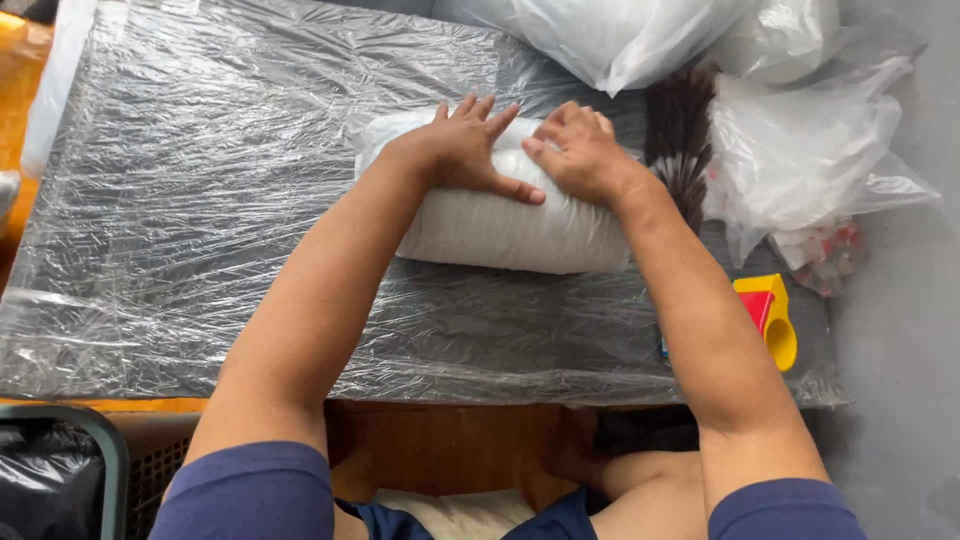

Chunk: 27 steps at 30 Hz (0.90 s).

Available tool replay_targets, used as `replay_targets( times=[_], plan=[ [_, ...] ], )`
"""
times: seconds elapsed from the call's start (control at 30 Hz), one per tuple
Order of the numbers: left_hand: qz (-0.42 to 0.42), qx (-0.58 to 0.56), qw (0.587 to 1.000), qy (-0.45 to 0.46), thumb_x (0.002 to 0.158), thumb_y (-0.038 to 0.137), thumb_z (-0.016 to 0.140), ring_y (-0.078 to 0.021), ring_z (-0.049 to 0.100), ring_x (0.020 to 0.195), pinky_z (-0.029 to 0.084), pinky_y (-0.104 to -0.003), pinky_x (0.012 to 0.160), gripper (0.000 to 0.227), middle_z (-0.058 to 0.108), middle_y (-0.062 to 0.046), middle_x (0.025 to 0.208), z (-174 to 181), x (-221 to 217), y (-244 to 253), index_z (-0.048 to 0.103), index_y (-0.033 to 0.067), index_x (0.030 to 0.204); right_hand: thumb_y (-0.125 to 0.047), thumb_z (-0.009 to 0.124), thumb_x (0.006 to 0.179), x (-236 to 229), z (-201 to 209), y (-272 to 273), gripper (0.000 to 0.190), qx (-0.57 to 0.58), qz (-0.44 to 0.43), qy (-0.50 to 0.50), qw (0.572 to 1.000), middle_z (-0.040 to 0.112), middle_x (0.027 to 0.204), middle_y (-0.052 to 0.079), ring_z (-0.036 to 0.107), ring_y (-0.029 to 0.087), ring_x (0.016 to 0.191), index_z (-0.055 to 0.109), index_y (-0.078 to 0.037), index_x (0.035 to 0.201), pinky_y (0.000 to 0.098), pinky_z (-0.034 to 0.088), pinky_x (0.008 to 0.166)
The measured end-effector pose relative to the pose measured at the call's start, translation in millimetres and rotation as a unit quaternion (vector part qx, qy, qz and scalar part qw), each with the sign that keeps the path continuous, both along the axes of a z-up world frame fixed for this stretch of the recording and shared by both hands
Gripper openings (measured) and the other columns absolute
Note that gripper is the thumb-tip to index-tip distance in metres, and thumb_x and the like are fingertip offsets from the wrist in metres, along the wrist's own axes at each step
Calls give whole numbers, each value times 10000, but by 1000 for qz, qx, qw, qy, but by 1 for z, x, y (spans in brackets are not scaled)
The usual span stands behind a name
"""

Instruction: Placing a pillow into a plastic bag and using a vacuum hose to remove air before sealing the bag.

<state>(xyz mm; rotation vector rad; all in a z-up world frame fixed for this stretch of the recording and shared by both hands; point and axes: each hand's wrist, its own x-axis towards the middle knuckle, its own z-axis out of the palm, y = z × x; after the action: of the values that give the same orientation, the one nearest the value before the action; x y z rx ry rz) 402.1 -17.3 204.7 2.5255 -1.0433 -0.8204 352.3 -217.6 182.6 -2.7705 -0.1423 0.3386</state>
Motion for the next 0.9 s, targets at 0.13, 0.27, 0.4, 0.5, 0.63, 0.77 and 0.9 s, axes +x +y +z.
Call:
replay_targets(
  times=[0.13,0.27,0.4,0.5,0.63,0.77,0.9],
  plan=[
    [52,51,994,83,578,846,548,-269,118,1579,179,-509,1241,1314,96,-73,1718,33,5,-1,39,282,1650,-578,308,968,15,24,8,813,14,-73,143,987,45,1740,10,-44,158,1598,71,-200,1647,397,-53,1273],
    [76,78,991,82,541,888,442,-282,131,1573,195,-560,1237,1296,60,-31,1724,36,20,-2,142,274,1642,-622,298,935,32,48,23,823,4,-118,230,966,185,1719,-21,132,142,1589,225,-179,1625,357,64,1286],
    [64,80,990,99,509,900,442,-245,464,1410,398,-446,1120,1249,465,-16,1553,35,39,-9,471,149,1507,-675,283,929,42,66,37,834,-26,-184,269,945,458,1589,82,443,261,1450,478,-125,1526,421,302,1209],
    [70,92,985,127,531,879,415,-251,269,1538,285,-492,1217,1276,247,5,1691,43,46,-7,276,219,1615,-744,309,882,45,79,46,896,-45,-249,290,923,419,1603,59,427,283,1449,372,-177,1573,482,324,1184],
    [48,80,987,131,527,887,404,-250,312,1522,299,-473,1205,1280,299,-10,1670,30,55,-11,318,184,1593,-712,289,879,52,71,44,819,-42,-216,302,928,413,1630,1,370,231,1504,456,-287,1559,435,234,1260],
    [74,55,988,126,568,872,470,-235,427,1428,371,-458,1116,1184,421,8,1587,21,54,-9,385,187,1530,-702,273,899,50,67,41,803,-48,-205,285,935,438,1589,21,413,243,1450,445,-241,1533,448,278,1202],
    [91,27,990,102,592,863,533,-249,277,1530,263,-483,1212,1281,260,-10,1684,20,36,-4,201,181,1624,-655,295,923,42,42,24,846,-1,-166,225,960,166,1724,-31,133,163,1590,216,-205,1634,360,65,1284]
  ],
)
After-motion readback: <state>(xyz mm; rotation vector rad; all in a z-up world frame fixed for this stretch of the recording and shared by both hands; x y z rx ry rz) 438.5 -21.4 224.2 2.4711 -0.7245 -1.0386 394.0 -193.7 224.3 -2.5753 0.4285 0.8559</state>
